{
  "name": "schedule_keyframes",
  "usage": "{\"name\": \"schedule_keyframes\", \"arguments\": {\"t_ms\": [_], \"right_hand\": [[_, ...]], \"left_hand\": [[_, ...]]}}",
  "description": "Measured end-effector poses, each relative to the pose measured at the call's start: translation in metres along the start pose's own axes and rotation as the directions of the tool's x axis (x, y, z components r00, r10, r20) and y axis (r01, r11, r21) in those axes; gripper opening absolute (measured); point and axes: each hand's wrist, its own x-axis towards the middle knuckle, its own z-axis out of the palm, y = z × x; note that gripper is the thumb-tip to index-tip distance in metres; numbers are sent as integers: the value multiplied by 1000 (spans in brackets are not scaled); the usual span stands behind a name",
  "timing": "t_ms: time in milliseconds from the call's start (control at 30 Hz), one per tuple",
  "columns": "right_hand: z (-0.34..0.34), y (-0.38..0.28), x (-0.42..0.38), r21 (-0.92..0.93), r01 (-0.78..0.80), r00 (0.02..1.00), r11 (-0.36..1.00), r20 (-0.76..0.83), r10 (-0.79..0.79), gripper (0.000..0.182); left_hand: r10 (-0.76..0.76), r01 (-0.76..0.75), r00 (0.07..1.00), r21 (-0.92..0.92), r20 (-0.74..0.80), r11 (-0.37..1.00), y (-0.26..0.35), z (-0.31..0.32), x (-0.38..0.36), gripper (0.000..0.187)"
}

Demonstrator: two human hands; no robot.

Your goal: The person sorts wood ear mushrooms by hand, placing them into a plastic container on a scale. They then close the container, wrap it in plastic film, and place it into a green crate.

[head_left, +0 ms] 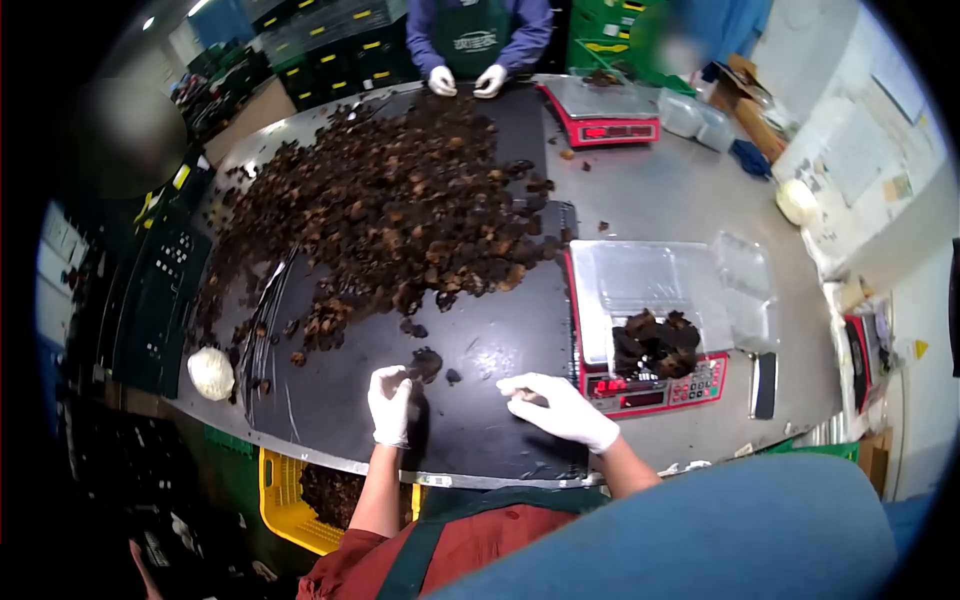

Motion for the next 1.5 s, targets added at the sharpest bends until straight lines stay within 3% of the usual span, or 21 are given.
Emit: {"name": "schedule_keyframes", "arguments": {"t_ms": [67, 133, 233, 300, 367, 500, 567, 633, 700, 767, 967, 1033, 1133, 1167, 1233, 1333, 1367, 1400, 1433, 1467, 1500], "right_hand": [[20, 34, 36, -125, 10, 1000, 992, 6, -9, 37], [44, 70, 71, -303, 145, 988, 942, -8, -155, 40], [84, 78, 108, -658, 93, 980, 747, -73, -186, 46], [103, 82, 127, -784, 64, 983, 618, -57, -175, 50], [112, 75, 140, -880, 68, 990, 469, -1, -144, 48], [92, 116, 152, -645, 171, 956, 745, -74, -284, 33], [75, 108, 144, -440, 258, 914, 860, -177, -365, 17], [63, 116, 135, -117, 109, 965, 987, -226, -134, 17], [53, 133, 130, 496, -45, 984, 867, -129, 125, 24], [49, 143, 121, 752, 1, 984, 659, -119, 134, 29], [48, 91, 131, 919, -92, 973, 384, 0, 232, 31], [52, 106, 153, 747, -141, 943, 650, -99, 319, 24], [63, 93, 189, 259, -60, 911, 964, -380, 159, 18], [63, 110, 207, -41, 93, 897, 995, -431, -102, 19], [65, 111, 227, -363, 217, 831, 906, -418, -367, 25], [68, 78, 235, -423, 215, 893, 880, -279, -353, 33], [70, 76, 240, -493, 235, 915, 838, -179, -362, 41], [75, 74, 244, -547, 258, 911, 797, -137, -389, 42], [81, 73, 247, -596, 280, 906, 753, -95, -412, 44], [87, 78, 252, -622, 215, 948, 753, -52, -314, 47], [89, 69, 253, -605, 118, 986, 788, -26, -167, 43]], "left_hand": [[-210, 169, 976, -410, -56, 896, -10, -20, 0, 29], [-400, 297, 916, -738, 41, 605, -6, -38, -2, 30], [-533, 288, 846, -850, 10, 441, 9, -51, -1, 12], [-500, 320, 865, -806, 33, 499, -12, -65, 8, 7], [-476, 345, 878, -631, -44, 695, -6, -62, 12, 11], [-347, 332, 933, -145, -97, 932, -14, -59, 30, 17], [-68, 82, 993, 160, -94, 984, -44, -55, 48, 21], [11, 0, 999, 230, -45, 973, -57, -41, 63, 32], [59, -80, 997, 507, 58, 858, -30, -25, 75, 44], [67, -172, 980, 640, 185, 749, -32, -11, 87, 60], [-80, -183, 965, 856, 252, 484, -22, 24, 104, 74], [-83, -213, 957, 869, 277, 447, -18, 29, 109, 63], [-68, -250, 951, 882, 300, 400, -22, 34, 115, 43], [-111, -241, 945, 882, 309, 405, -20, 36, 116, 36], [-59, -269, 944, 859, 325, 437, -27, 32, 114, 33], [180, -315, 947, 654, 266, 687, -49, 17, 111, 31], [383, -456, 888, 580, 252, 675, -49, 13, 113, 28], [81, -123, 986, 311, 144, 942, -50, 9, 107, 26], [-185, 186, 970, 5, 159, 982, -50, 3, 103, 23], [-438, 467, 884, -297, 162, 833, -36, 0, 97, 21], [-489, 520, 848, -498, 204, 695, -30, -8, 94, 21]]}}
